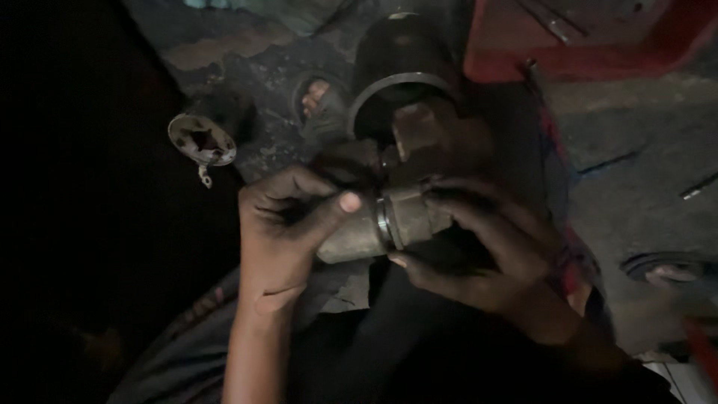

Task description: The person sits on the workshop floor with a metal motorcycle component in their lap. They use a T-handle socket wrench to loosen fittings on the part, reposition it, and work on its openings by hand, at one point reaching toward a tray of parts on the floor.

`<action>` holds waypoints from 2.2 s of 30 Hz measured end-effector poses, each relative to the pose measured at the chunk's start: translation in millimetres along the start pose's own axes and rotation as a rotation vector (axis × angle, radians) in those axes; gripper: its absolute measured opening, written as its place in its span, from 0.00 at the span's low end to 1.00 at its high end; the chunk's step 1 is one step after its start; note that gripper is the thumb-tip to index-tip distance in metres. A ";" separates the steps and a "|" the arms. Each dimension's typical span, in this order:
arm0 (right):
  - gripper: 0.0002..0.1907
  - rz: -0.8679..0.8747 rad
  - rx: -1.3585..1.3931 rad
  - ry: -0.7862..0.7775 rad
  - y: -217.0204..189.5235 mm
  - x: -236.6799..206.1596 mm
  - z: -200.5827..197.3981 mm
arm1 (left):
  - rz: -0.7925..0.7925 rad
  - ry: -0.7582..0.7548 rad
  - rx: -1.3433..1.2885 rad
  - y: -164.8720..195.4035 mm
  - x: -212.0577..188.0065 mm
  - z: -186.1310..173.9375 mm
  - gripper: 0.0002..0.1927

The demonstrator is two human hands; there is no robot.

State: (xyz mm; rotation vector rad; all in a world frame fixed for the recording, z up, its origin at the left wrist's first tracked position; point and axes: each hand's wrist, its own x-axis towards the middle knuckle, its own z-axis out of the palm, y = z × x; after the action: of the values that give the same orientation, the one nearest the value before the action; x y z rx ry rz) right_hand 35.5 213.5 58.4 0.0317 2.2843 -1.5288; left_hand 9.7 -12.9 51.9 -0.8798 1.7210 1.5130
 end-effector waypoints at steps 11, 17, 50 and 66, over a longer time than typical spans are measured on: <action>0.31 -0.007 -0.040 0.023 0.8 2.0 1.0 | 0.151 -0.025 0.097 12.6 -0.6 4.1 0.06; 0.31 -0.060 -0.017 0.044 7.2 -0.3 4.3 | 0.139 -0.023 0.136 14.7 -1.9 4.9 0.07; 0.26 0.005 0.007 0.016 18.7 -3.9 -0.7 | 0.109 -0.081 0.142 20.4 5.4 5.1 0.06; 0.26 -0.048 -0.007 0.060 39.7 2.6 -2.2 | 0.561 -0.376 0.459 34.6 5.1 7.5 0.43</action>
State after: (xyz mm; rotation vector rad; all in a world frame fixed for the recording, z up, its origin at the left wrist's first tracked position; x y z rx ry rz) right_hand 41.7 231.0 23.2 0.0216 2.3531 -1.5633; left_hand -21.7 -2.4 65.5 0.1341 1.9876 1.3977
